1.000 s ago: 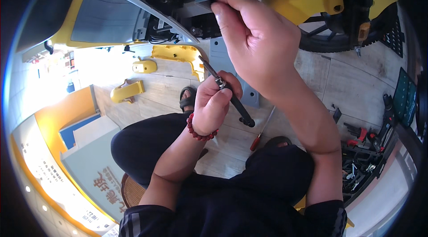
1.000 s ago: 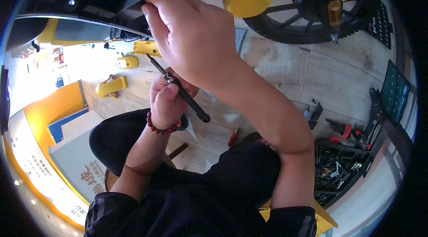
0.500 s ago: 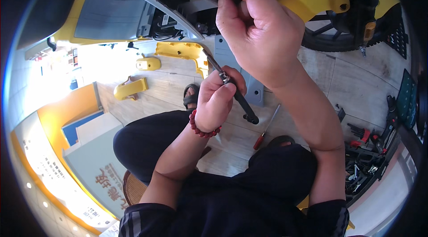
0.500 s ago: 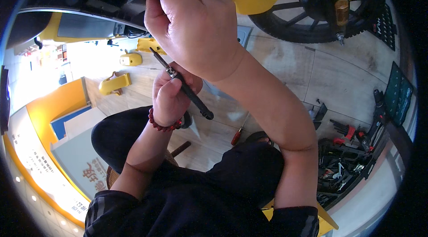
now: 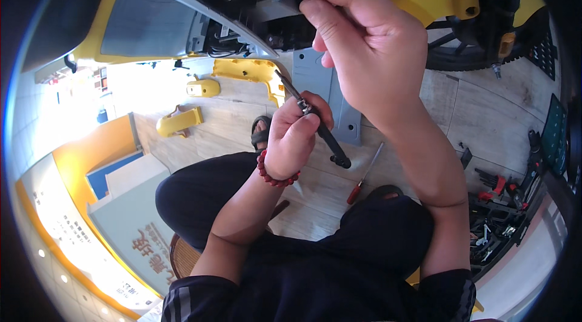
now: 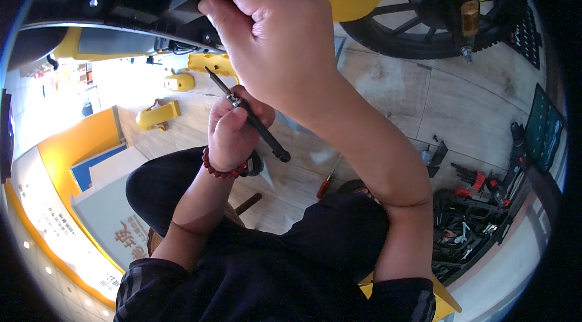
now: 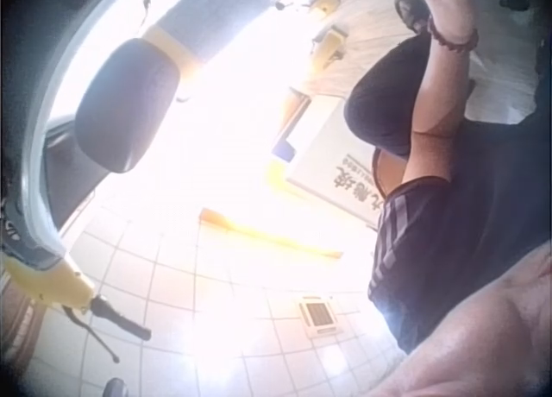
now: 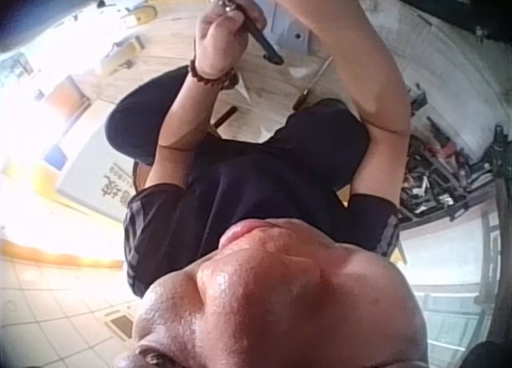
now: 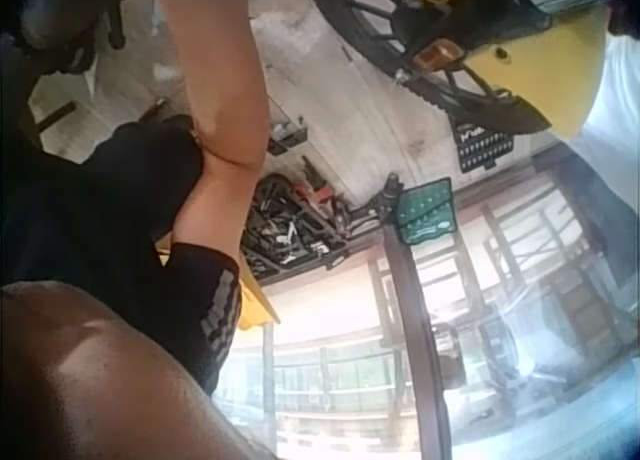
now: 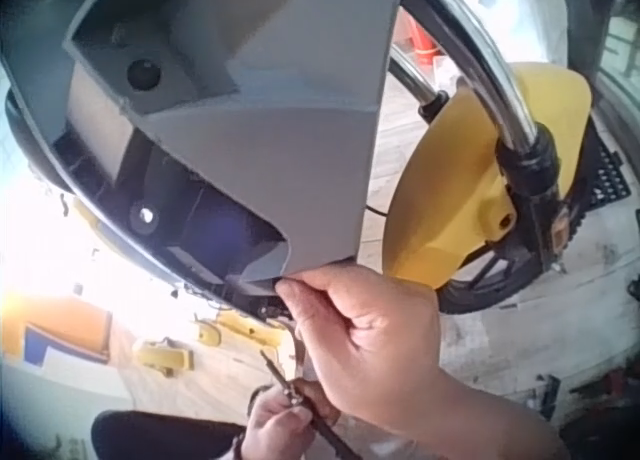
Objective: The person is repairing the plastic parts and cables of a yellow motorcycle.
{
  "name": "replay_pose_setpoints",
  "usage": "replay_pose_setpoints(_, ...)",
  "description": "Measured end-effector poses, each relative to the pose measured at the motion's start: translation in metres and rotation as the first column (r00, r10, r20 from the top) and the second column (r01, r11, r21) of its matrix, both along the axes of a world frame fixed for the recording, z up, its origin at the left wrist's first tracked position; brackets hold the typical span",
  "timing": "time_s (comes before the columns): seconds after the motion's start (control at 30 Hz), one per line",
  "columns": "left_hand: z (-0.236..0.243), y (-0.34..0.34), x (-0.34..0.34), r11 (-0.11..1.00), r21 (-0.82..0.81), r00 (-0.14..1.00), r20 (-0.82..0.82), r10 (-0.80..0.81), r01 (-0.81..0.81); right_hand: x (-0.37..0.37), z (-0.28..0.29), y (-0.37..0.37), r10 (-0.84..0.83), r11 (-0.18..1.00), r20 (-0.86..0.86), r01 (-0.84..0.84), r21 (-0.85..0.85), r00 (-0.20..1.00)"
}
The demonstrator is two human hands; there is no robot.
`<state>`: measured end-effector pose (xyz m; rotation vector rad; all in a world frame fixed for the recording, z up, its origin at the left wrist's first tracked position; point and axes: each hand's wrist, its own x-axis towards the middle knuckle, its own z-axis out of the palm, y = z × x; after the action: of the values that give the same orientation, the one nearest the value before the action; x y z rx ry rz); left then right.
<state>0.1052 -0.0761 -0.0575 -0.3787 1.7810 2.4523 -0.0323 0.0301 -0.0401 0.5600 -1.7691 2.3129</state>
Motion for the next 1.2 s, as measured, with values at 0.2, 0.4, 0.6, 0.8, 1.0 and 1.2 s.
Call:
replay_pose_setpoints(0.2, 0.005, -0.002, -0.002, 0.999, 0.017, 0.998, 0.030, 0.048, -0.048, -0.001, 0.005, 0.000, -0.174, 0.956, -0.224, 0.219, 0.196, 0.959)
replay_pose_setpoints(0.4, 0.010, -0.009, -0.001, 1.000, -0.016, 0.999, 0.029, 0.014, -0.014, -0.008, -0.004, -0.011, -0.230, 0.951, -0.353, 0.287, 0.117, 0.907)
replay_pose_setpoints(0.6, 0.007, -0.011, 0.004, 0.999, -0.031, 0.999, 0.040, 0.012, -0.010, -0.003, -0.006, -0.010, -0.215, 0.959, -0.324, 0.262, 0.109, 0.921)
replay_pose_setpoints(0.8, 0.004, -0.008, 0.007, 0.996, -0.076, 0.997, 0.053, 0.048, -0.044, 0.004, -0.003, -0.005, -0.253, 0.925, -0.323, 0.326, 0.197, 0.912)
replay_pose_setpoints(1.0, 0.003, -0.008, 0.007, 0.996, -0.089, 0.999, 0.045, 0.019, -0.015, 0.002, -0.001, -0.010, -0.244, 0.948, -0.265, 0.287, 0.138, 0.933)
replay_pose_setpoints(1.2, 0.003, -0.004, 0.007, 0.997, -0.073, 0.999, 0.043, 0.024, -0.021, 0.003, 0.002, -0.005, -0.185, 0.976, -0.203, 0.204, 0.076, 0.961)
